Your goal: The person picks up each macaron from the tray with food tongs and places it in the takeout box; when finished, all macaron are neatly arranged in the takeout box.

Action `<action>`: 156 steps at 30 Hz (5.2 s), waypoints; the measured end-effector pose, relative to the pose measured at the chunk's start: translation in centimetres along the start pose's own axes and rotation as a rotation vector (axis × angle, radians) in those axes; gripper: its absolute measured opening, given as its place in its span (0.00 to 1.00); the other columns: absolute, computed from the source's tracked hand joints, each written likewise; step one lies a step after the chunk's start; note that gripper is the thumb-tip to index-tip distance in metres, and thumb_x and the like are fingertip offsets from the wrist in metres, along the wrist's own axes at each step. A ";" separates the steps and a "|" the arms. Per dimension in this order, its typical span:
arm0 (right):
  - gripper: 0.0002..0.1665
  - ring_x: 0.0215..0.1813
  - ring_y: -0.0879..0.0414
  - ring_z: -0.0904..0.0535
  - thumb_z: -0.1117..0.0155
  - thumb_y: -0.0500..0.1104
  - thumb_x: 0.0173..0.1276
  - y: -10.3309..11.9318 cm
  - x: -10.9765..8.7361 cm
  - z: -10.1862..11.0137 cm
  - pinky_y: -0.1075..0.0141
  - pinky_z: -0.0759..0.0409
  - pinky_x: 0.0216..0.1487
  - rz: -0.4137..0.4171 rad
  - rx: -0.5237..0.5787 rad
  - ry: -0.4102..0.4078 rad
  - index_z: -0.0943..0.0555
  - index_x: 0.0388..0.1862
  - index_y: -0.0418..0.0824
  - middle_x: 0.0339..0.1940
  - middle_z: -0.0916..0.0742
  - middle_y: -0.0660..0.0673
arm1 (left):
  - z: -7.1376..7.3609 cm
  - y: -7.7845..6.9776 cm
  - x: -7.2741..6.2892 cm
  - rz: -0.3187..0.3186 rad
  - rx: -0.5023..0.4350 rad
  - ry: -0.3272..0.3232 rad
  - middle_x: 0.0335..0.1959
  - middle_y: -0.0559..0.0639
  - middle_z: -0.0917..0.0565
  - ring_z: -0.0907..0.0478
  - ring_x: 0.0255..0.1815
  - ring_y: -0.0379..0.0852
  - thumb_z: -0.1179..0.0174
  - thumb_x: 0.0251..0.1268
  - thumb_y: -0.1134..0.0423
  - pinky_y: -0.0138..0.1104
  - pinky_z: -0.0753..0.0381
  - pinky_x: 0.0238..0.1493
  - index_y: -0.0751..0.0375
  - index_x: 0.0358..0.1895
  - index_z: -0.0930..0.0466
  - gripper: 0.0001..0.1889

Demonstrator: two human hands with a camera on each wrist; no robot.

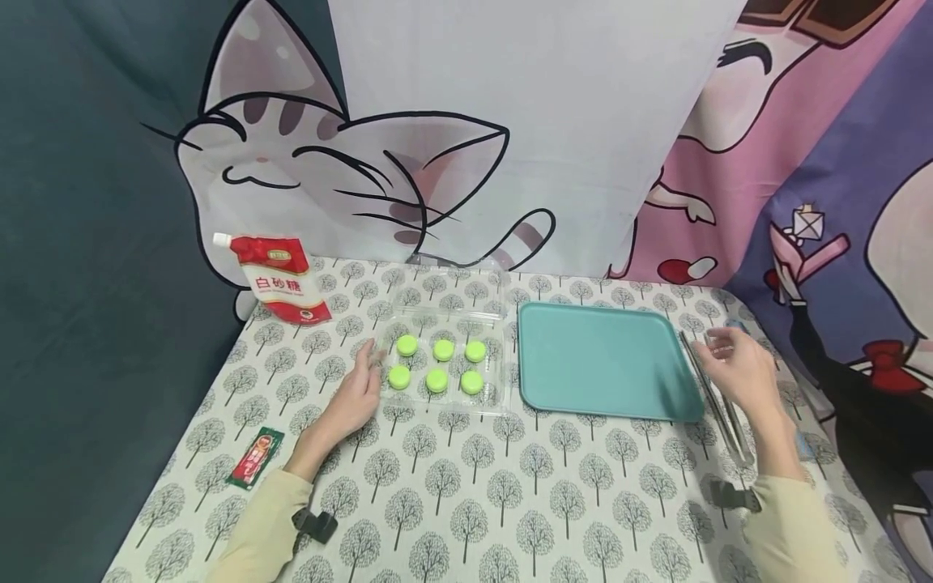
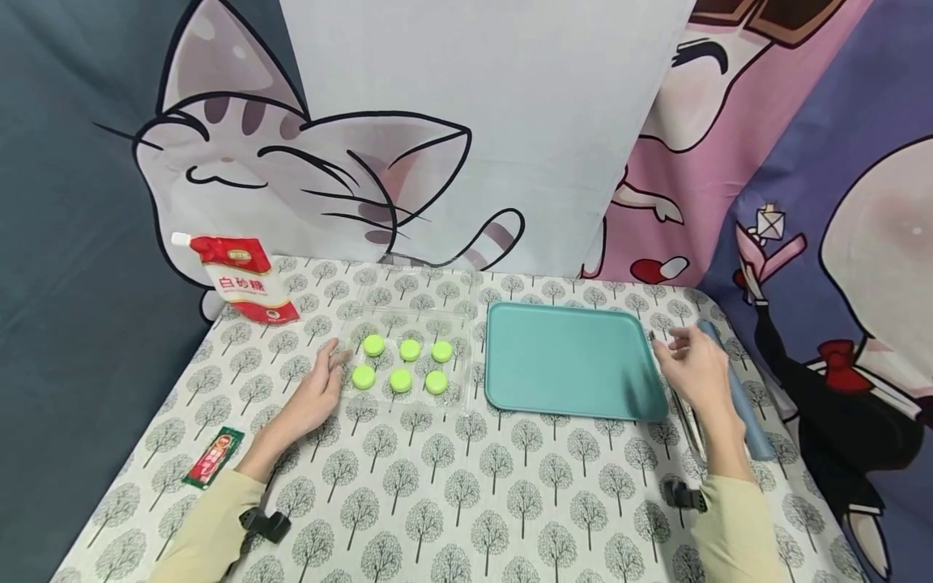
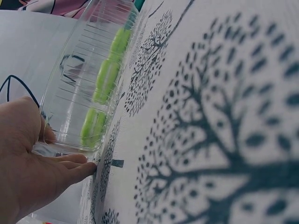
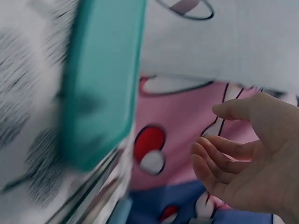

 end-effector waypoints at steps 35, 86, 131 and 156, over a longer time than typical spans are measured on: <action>0.33 0.67 0.37 0.23 0.46 0.50 0.78 18.0 7.2 -17.9 0.45 0.24 0.70 0.038 0.395 0.439 0.31 0.72 0.29 0.65 0.20 0.30 | 0.1 -0.3 -0.1 0.013 -0.009 0.000 0.79 0.69 0.41 0.43 0.79 0.68 0.64 0.82 0.66 0.57 0.50 0.82 0.68 0.81 0.66 0.32; 0.19 0.61 0.47 0.20 0.53 0.40 0.82 24.0 -4.2 -8.4 0.50 0.23 0.66 0.454 0.646 0.054 0.20 0.61 0.35 0.59 0.15 0.39 | 4.2 -1.7 -1.7 0.025 -0.105 -0.041 0.79 0.68 0.42 0.40 0.74 0.76 0.94 0.78 0.40 0.65 0.46 0.78 0.57 0.84 0.62 0.39; 0.21 0.35 0.50 0.15 0.40 0.39 0.73 18.4 -10.4 -16.6 0.64 0.10 0.42 -0.217 0.872 0.607 0.30 0.58 0.28 0.37 0.16 0.37 | 0.5 -1.6 -4.4 0.267 -0.467 -0.157 0.26 0.47 0.26 0.34 0.22 0.37 0.56 0.78 0.70 0.24 0.34 0.20 0.68 0.49 0.37 0.05; 0.10 0.28 0.54 0.19 0.43 0.36 0.74 18.5 -11.2 -17.4 0.70 0.14 0.31 -0.245 0.978 0.668 0.27 0.46 0.28 0.28 0.15 0.43 | 0.3 -1.9 -5.3 0.302 -0.453 -0.155 0.28 0.50 0.26 0.32 0.25 0.39 0.58 0.78 0.71 0.24 0.30 0.23 0.69 0.54 0.39 0.08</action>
Point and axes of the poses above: each hand's wrist, its own x-axis towards the middle knuckle, its own z-axis out of the back of the hand, y = z × x, the point moved 4 cm from there along x, towards the middle knuckle
